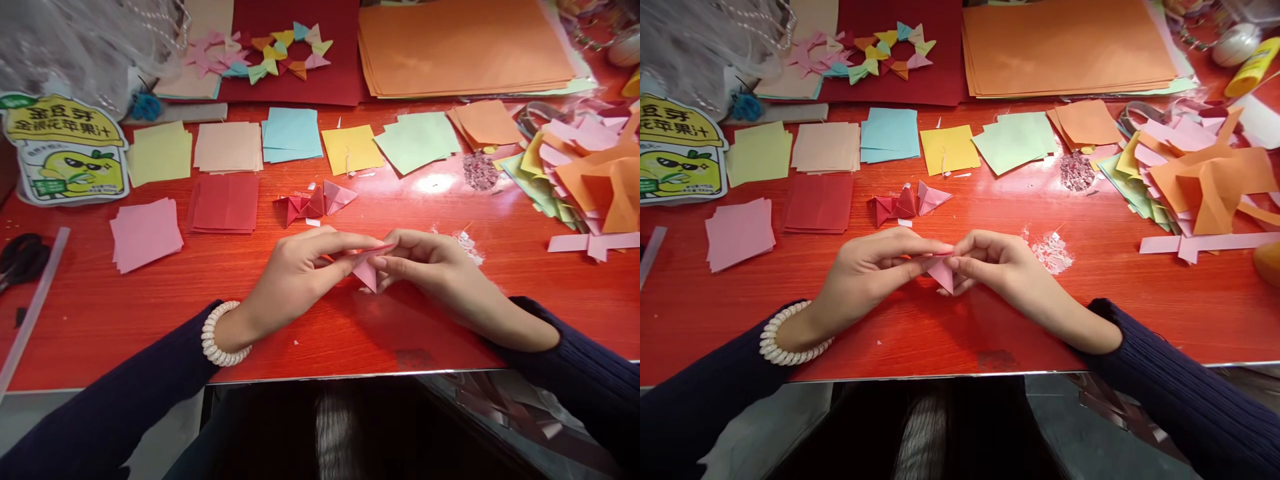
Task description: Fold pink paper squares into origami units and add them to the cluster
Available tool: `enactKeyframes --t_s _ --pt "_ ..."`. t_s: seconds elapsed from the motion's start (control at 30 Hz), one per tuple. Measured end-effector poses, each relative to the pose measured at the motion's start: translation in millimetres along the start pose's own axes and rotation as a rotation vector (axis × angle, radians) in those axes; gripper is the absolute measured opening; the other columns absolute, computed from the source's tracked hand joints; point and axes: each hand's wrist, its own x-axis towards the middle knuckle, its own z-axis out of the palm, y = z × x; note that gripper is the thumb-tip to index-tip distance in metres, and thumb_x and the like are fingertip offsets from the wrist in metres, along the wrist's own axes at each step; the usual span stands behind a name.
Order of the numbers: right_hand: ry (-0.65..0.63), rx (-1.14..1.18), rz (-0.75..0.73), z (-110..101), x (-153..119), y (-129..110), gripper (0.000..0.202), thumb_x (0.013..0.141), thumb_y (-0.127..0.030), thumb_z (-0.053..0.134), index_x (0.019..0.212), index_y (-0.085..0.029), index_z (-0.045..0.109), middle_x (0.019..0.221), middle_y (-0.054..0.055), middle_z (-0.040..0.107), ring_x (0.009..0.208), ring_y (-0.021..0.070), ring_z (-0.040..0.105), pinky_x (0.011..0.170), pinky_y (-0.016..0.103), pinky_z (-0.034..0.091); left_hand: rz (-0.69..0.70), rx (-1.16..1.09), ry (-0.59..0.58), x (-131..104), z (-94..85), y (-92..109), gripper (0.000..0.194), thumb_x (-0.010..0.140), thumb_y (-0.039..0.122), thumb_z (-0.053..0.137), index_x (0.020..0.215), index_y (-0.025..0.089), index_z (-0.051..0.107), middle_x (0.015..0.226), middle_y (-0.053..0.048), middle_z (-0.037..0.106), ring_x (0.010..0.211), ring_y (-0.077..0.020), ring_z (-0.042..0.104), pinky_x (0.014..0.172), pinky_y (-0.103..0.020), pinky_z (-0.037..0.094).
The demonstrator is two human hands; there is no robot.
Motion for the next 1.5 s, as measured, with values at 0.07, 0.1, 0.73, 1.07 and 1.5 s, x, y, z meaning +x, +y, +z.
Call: enactKeyframes --t_s 0.07,0.1,0.73,1.07,1.5 --pt "-0.019 0.048 0.010 -1.7 0.1 1.4 0.011 0.080 -0.029 0.060 0.078 -0.018 0.061 0.071 -0.001 0.065 0.065 0.0099 0.063 0.065 0.022 0.052 0.077 0.044 -0.017 -0.1 -1.5 -1.5 0.021 0.084 0.014 0.053 0.096 0.024 0.067 0.084 0.000 0.066 0.078 -0.0099 0.058 0.072 -0.022 0.047" --pt "-0.027 0.075 0.017 -2.3 0.2 2.1 0.010 0.080 -0.028 0.060 0.080 -0.018 0.062 0.072 0.000 0.065 0.066 0.0099 0.063 0.066 0.022 0.052 0.111 0.061 -0.021 0.0 -2.1 -2.2 0.023 0.084 0.013 0.052 0.096 0.024 0.068 0.083 0.000 0.066 0.078 -0.0095 0.057 0.073 -0.021 0.046" --pt "0.073 -0.070 -0.123 5.5 -4.7 1.0 0.026 0.077 -0.024 0.064 0.100 -0.020 0.054 0.087 0.000 0.068 0.082 0.0119 0.065 0.074 0.022 0.053 -0.143 -0.011 0.041 1.0 1.9 1.9 0.025 0.082 0.035 0.057 0.102 0.020 0.061 0.091 0.001 0.065 0.083 -0.0097 0.061 0.073 -0.018 0.049" --pt "0.091 -0.398 -0.226 3.6 -5.0 4.8 0.014 0.078 -0.027 0.061 0.090 -0.020 0.059 0.085 0.000 0.066 0.076 0.0129 0.062 0.066 0.024 0.050 0.065 0.211 0.089 -0.5 2.7 2.8 0.015 0.085 0.028 0.055 0.085 0.015 0.064 0.083 -0.001 0.064 0.077 -0.0089 0.058 0.071 -0.020 0.047" --pt "0.179 -0.901 -0.613 -0.7 -4.4 12.9 0.007 0.084 -0.014 0.052 0.089 -0.016 0.056 0.081 0.002 0.064 0.068 0.0082 0.059 0.061 0.019 0.045 0.553 0.591 0.077 -5.9 3.5 -3.9 0.013 0.083 0.012 0.056 0.094 0.006 0.060 0.084 -0.007 0.063 0.080 -0.0118 0.056 0.074 -0.025 0.049"
